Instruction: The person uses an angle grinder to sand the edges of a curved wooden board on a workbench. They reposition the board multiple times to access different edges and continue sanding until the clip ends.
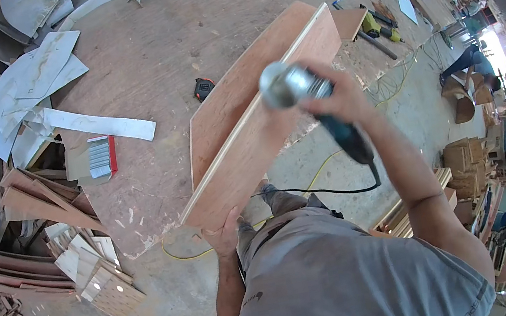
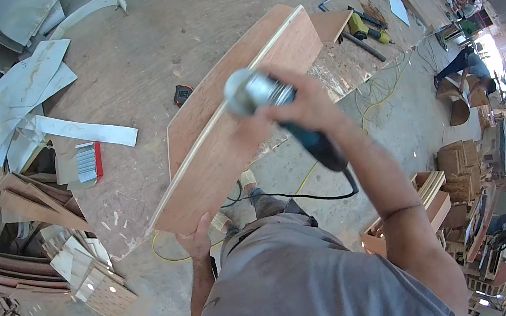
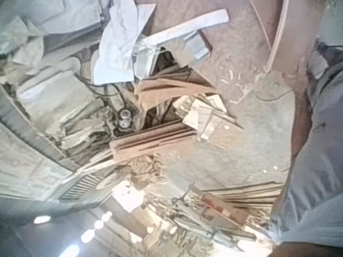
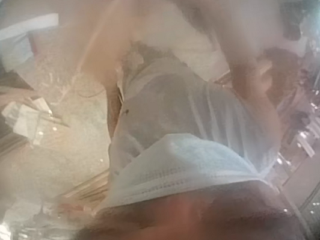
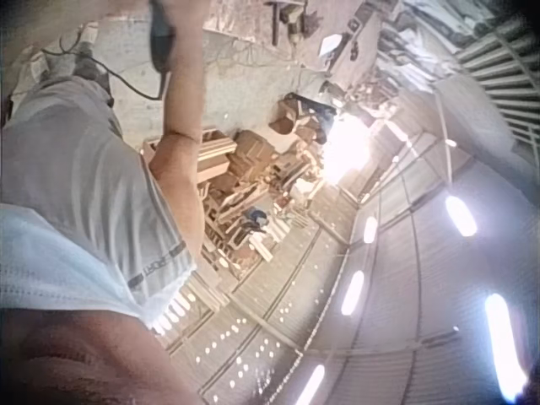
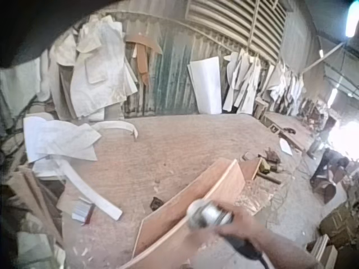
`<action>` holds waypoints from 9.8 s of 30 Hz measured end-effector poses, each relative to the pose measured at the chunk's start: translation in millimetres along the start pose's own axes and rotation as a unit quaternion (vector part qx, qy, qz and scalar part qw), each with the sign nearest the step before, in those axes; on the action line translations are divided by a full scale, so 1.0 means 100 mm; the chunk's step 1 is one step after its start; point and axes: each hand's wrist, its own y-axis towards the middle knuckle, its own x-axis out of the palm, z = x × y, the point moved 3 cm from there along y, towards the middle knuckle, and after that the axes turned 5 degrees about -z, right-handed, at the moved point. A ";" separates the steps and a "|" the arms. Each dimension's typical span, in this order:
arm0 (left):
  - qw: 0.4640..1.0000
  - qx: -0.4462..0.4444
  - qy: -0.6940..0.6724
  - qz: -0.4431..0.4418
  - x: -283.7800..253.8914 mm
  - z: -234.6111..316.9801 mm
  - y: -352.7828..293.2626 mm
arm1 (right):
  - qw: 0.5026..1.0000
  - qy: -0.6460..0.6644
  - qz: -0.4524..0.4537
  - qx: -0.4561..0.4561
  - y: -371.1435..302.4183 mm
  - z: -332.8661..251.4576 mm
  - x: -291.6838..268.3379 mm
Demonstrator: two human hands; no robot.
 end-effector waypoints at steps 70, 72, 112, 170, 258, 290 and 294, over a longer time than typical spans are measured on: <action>0.996 0.025 0.038 -0.077 -0.12 -0.04 0.09 | 0.984 -0.072 -0.035 -0.158 -0.41 -0.43 1.13; 0.999 -0.013 0.025 -0.044 -0.12 -0.08 0.04 | 0.998 0.000 0.016 -0.065 -0.29 -0.13 0.79; 0.997 -0.043 0.056 0.032 -0.08 -0.04 -0.29 | 0.992 -0.026 0.025 0.125 -0.37 0.14 -0.63; 0.995 -0.080 0.026 0.049 -0.41 -0.16 -0.33 | 0.987 0.040 0.138 -0.068 0.37 1.37 -1.72; 0.798 0.377 0.412 -0.227 0.81 0.08 1.86 | 0.984 -0.092 -0.133 0.072 -1.85 0.28 2.72; 0.793 0.362 0.439 -0.221 0.85 0.30 1.67 | 0.990 -0.100 -0.051 0.079 -1.91 0.42 2.62; 0.767 0.369 0.474 -0.224 0.83 0.21 1.73 | 0.993 -0.075 0.008 0.094 -1.91 0.71 2.17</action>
